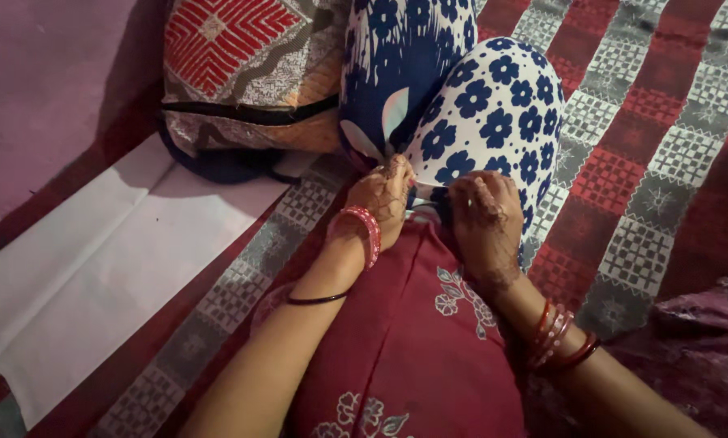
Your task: The person uses their hands to pull together and fasten the open end of a floral-patterned cushion cover, then repeats the process on a second cushion cover.
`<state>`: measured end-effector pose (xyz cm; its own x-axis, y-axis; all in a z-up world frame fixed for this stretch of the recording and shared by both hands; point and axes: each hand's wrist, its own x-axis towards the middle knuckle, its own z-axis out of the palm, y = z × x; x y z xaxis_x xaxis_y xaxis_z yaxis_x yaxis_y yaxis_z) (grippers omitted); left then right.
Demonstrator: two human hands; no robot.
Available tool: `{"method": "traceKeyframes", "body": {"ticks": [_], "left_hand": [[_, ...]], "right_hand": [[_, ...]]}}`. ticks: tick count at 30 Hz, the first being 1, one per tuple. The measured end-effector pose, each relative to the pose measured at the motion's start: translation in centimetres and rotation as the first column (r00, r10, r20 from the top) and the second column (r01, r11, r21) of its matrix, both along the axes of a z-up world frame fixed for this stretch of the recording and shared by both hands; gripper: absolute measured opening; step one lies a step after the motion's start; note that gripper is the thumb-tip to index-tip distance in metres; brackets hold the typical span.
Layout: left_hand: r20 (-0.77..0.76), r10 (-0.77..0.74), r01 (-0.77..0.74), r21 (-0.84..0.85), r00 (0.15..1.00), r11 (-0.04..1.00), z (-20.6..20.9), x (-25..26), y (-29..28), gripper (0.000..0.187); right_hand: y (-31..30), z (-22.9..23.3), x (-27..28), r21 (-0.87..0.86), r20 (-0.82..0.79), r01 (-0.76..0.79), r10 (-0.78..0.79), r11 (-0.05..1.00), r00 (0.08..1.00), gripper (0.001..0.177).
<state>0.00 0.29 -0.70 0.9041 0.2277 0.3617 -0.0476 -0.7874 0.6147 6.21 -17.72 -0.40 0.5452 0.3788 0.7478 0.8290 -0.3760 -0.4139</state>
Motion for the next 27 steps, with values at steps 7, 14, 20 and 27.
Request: {"method": "traceKeyframes", "body": {"ticks": [7,14,20,27], "left_hand": [[-0.139,0.041,-0.024,0.119,0.989,0.993,-1.1,0.8,0.2,0.023],[-0.207,0.063,-0.052,0.055,0.976,0.997,0.5,0.4,-0.7,0.019],[-0.224,0.046,-0.048,-0.007,0.974,0.999,0.8,0.1,-0.2,0.017],[-0.196,0.029,-0.033,-0.017,0.980,0.999,0.0,0.6,0.4,0.015]], "right_hand": [[0.5,-1.4,2.0,-0.207,-0.189,-0.077,0.038,0.975,0.981,0.013],[1.4,-0.4,0.8,-0.357,-0.268,-0.049,-0.051,0.933,0.962,0.031],[2.6,0.4,0.3,-0.383,-0.353,-0.006,-0.141,0.924,0.925,0.030],[2.9,-0.2,0.7,-0.376,-0.326,0.015,-0.148,0.927,0.934,0.029]]}}
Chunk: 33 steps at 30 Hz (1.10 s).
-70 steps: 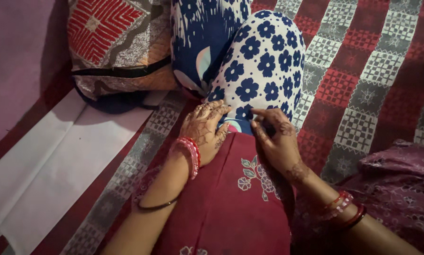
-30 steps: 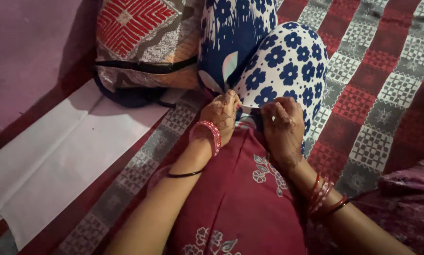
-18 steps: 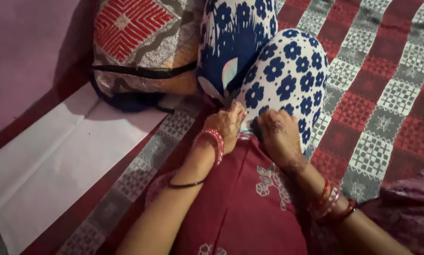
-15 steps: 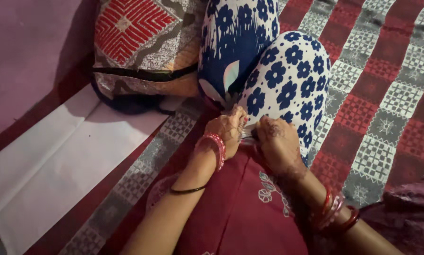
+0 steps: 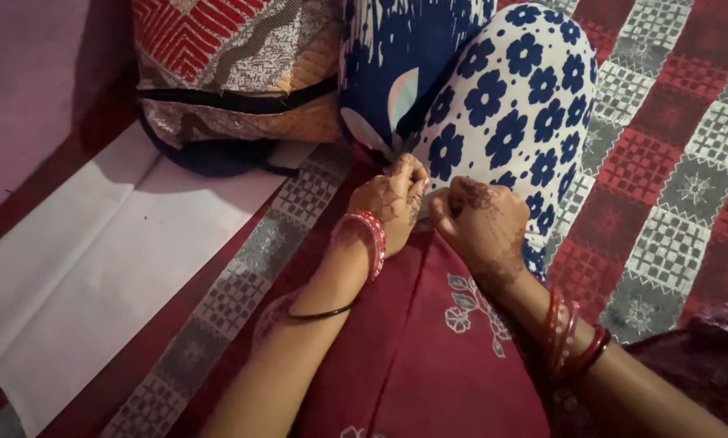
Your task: The person uses their hands to pull together and fasten the open end of a floral-patterned cushion cover, then repeats the process on a second cushion cover.
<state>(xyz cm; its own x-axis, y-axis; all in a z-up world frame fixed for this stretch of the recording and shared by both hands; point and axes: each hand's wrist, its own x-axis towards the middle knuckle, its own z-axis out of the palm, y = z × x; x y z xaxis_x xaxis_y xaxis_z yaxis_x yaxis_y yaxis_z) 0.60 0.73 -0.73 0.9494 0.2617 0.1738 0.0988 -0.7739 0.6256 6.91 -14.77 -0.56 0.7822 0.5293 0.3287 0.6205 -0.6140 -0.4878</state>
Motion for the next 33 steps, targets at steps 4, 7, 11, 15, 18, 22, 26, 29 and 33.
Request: {"method": "traceKeyframes", "body": {"ticks": [4,7,11,15,18,22,26,29,33], "left_hand": [[0.036,0.001,0.000,-0.034,0.999,0.999,0.0,-0.2,-0.2,0.014],[-0.020,0.008,-0.009,-0.003,1.000,1.000,0.5,-0.4,-0.5,0.017],[0.009,0.002,-0.003,0.126,1.000,0.992,0.9,-0.6,-1.1,0.027],[0.001,0.005,-0.005,0.289,1.000,0.957,1.5,-0.8,-2.1,0.035],[0.080,-0.107,0.041,0.581,0.991,0.813,2.6,-0.8,-3.0,0.031],[-0.186,-0.150,0.229,0.535,0.971,0.813,4.1,-0.9,-6.5,0.033],[-0.398,-0.024,0.235,0.491,0.917,0.839,5.5,-1.8,-10.7,0.043],[-0.461,0.014,0.250,0.507,0.887,0.825,4.5,-1.0,-12.8,0.047],[-0.098,-0.139,0.170,0.550,0.985,0.817,0.7,2.1,-12.2,0.062]], "right_hand": [[-0.2,-0.3,-0.1,0.031,-0.014,0.022,-0.021,0.999,1.000,0.023],[-1.0,-0.4,-0.2,0.030,-0.040,0.001,0.000,1.000,0.999,0.027],[-2.7,-1.2,-0.4,0.134,0.032,-0.097,0.094,0.986,0.995,0.031],[-5.8,-2.5,-1.7,0.338,0.146,-0.259,0.221,0.905,0.964,0.033],[-8.4,-3.6,-2.9,0.498,-0.178,-0.018,0.122,0.867,0.977,0.039],[-10.7,-5.3,-3.0,0.403,-0.141,0.077,-0.022,0.912,0.990,0.040],[-11.2,-7.3,-2.8,0.345,-0.004,0.041,-0.042,0.938,0.999,0.044],[-11.3,-7.7,-2.2,0.338,0.050,0.008,-0.027,0.941,0.998,0.035],[-10.7,-6.4,-2.1,0.361,-0.403,0.206,-0.047,0.909,0.914,0.027]]}}
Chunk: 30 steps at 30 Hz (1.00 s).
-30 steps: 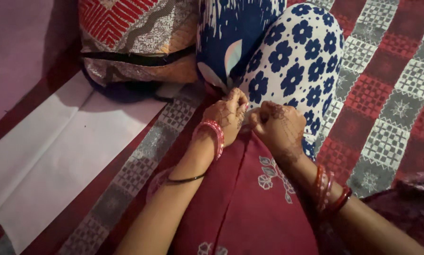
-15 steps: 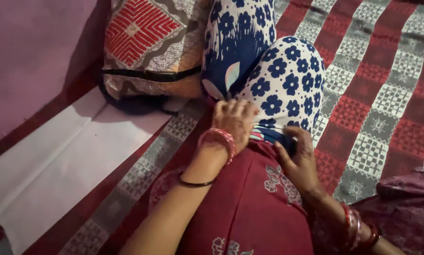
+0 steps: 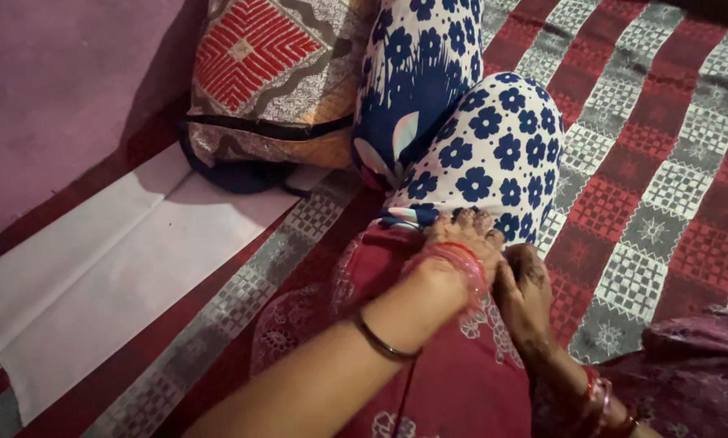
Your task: The person uses their hands to pull together and fasten the open end of a floral-patterned cushion cover, then repeats the process on a second cushion cover.
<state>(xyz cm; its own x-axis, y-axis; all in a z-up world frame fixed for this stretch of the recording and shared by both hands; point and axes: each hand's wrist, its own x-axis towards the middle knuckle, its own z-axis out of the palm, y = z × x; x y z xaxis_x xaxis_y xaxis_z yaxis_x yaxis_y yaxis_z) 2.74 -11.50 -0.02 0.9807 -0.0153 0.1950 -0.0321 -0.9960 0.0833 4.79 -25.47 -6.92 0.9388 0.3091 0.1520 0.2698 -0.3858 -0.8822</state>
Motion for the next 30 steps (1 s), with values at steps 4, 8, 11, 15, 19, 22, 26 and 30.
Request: {"method": "traceKeyframes", "body": {"ticks": [4,8,11,15,19,22,26,30], "left_hand": [[-0.215,-0.042,0.040,-0.016,0.976,0.999,0.9,-1.4,1.5,0.057],[-0.368,-0.050,0.032,-0.053,0.928,0.998,4.7,-1.7,1.5,0.055],[-0.348,-0.077,0.026,-0.148,0.934,0.989,6.3,-2.8,1.6,0.053],[-0.439,-0.093,0.013,-0.182,0.894,0.983,7.9,-4.1,2.1,0.052],[-0.409,-0.073,0.006,-0.163,0.910,0.987,7.3,-3.8,2.6,0.057],[-0.278,-0.097,0.053,-0.161,0.956,0.985,6.3,-3.9,2.8,0.058],[-0.320,-0.108,0.051,-0.181,0.941,0.982,5.9,-3.5,3.2,0.054],[-0.260,-0.096,0.048,-0.187,0.961,0.981,5.3,-3.5,3.3,0.049]], "right_hand": [[0.7,1.2,0.0,-0.053,0.013,-0.048,0.049,0.997,0.999,0.034],[0.5,1.2,1.0,-0.144,0.076,-0.135,0.147,0.980,0.986,0.043],[-0.5,2.3,1.3,-0.157,-0.048,-0.281,0.277,0.947,0.960,0.043],[-0.7,4.1,0.7,-0.229,-0.066,-0.380,0.375,0.896,0.925,0.044],[-0.9,4.0,-0.9,-0.114,-0.038,-0.309,0.307,0.944,0.951,0.039],[-0.9,3.5,-1.9,-0.047,0.046,-0.270,0.272,0.962,0.961,0.035],[-0.8,3.9,-0.9,-0.372,0.014,-0.190,0.210,0.909,0.978,0.036],[-1.7,3.3,2.5,-0.520,-0.104,-0.356,0.357,0.776,0.928,0.038]]}}
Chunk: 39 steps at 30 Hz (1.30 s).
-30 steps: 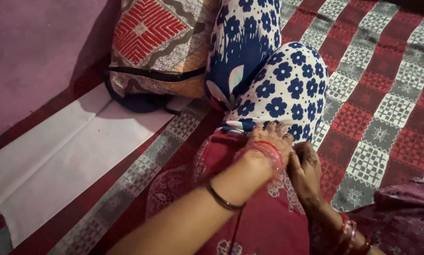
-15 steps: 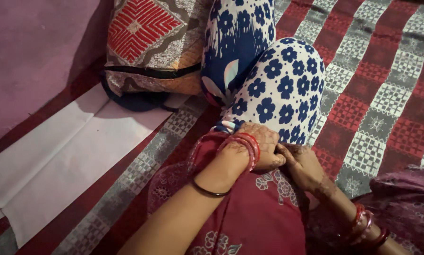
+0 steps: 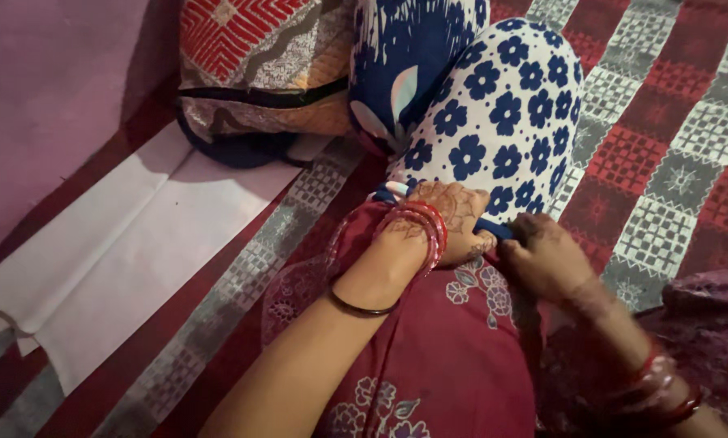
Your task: The person uses their hands to pull together and fasten the open end of a floral-patterned cushion cover, then repeats the process on a second cushion cover.
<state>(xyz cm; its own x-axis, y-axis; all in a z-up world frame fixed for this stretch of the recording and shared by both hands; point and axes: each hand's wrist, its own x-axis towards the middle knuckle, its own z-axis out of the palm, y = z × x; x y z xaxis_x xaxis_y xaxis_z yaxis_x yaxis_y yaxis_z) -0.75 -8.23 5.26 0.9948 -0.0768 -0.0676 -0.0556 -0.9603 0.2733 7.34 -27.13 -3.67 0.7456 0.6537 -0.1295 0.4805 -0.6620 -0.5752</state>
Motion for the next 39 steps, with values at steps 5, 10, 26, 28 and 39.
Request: {"method": "traceKeyframes", "body": {"ticks": [5,10,26,28,39], "left_hand": [[-0.051,0.005,-0.005,-0.005,0.999,1.000,-0.5,0.3,0.3,0.048],[0.166,0.005,-0.003,-0.018,0.986,1.000,-0.7,0.2,0.4,0.048],[0.058,0.151,-0.111,-0.433,0.987,0.895,-5.8,-0.9,-1.1,0.044],[0.052,0.141,-0.108,-0.407,0.989,0.907,-6.0,-0.7,-1.1,0.046],[-0.158,0.125,-0.107,0.118,0.980,0.987,-3.7,1.8,-6.8,0.053]], "right_hand": [[-1.8,-1.4,1.9,0.000,0.040,-0.089,0.089,0.996,0.995,0.042],[-0.9,-3.3,1.6,0.093,0.101,0.011,-0.020,0.996,0.995,0.033],[-2.8,5.0,-1.2,0.075,0.207,0.180,-0.192,0.981,0.959,0.033],[-1.9,5.7,-1.3,-0.106,0.252,0.182,-0.150,0.978,0.956,0.031],[-3.5,4.4,-4.7,0.081,0.445,0.114,-0.138,0.990,0.885,0.047]]}}
